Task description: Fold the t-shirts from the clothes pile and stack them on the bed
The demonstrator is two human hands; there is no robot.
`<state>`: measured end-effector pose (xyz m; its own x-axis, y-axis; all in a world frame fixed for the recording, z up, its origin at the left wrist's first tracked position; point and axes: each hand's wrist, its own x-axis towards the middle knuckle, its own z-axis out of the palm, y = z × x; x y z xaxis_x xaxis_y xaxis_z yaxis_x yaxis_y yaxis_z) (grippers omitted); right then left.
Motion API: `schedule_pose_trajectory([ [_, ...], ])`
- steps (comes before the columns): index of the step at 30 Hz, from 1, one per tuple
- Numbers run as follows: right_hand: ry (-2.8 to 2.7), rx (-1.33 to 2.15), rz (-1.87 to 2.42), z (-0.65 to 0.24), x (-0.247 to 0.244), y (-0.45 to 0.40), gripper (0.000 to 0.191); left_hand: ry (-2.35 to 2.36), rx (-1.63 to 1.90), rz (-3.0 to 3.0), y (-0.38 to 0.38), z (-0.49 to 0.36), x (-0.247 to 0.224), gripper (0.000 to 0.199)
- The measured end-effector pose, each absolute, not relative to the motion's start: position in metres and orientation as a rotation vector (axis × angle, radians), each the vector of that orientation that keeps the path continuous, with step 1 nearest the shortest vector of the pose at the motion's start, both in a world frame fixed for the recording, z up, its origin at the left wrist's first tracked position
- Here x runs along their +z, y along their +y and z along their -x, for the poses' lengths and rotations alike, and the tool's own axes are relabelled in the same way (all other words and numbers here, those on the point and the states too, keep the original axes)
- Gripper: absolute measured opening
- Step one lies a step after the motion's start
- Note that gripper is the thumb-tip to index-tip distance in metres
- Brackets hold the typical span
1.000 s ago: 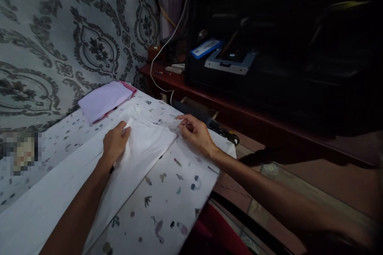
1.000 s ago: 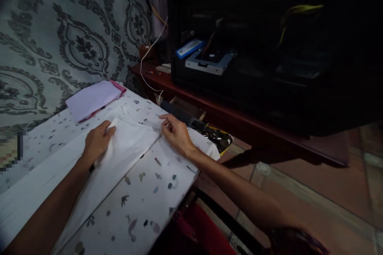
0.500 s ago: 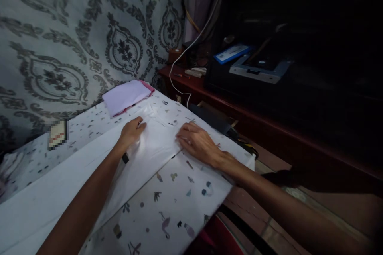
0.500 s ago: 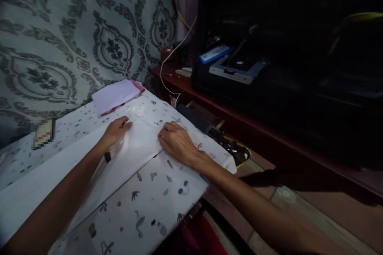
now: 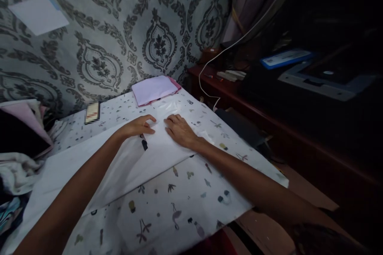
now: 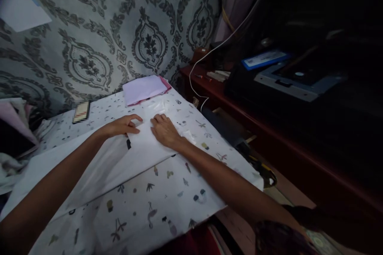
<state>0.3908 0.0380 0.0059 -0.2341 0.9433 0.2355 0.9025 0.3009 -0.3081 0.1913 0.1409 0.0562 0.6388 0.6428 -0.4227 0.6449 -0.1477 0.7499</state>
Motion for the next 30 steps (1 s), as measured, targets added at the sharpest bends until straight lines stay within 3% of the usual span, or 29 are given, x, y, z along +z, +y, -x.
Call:
schedule_pose_trajectory([
  [8, -2.193, 0.148, 1.669, -0.389, 0.01, 0.037, 0.026, 1.404, 0.071, -2.545, 0.102, -0.172, 0.058, 0.026],
  [13, -2.198, 0.115, 1.67, -0.384, 0.008, 0.035, 0.029, 1.047, 0.362, -2.827, 0.069, -0.185, 0.033, 0.04],
  [18, -2.225, 0.138, 1.641, -0.385, 0.001, 0.035, 0.045, 0.947, 0.31, -2.953, 0.065, -0.188, -0.009, 0.06],
  [25, -2.248, 0.256, 1.72, -0.407, -0.001, 0.023, 0.066, 0.95, 0.321, -3.035, 0.065, -0.185, -0.016, 0.061],
  [30, -2.201, 0.229, 1.763, -0.428, -0.003, 0.012, 0.063, 0.98, 0.273, -2.986, 0.065, -0.191, -0.013, 0.06],
])
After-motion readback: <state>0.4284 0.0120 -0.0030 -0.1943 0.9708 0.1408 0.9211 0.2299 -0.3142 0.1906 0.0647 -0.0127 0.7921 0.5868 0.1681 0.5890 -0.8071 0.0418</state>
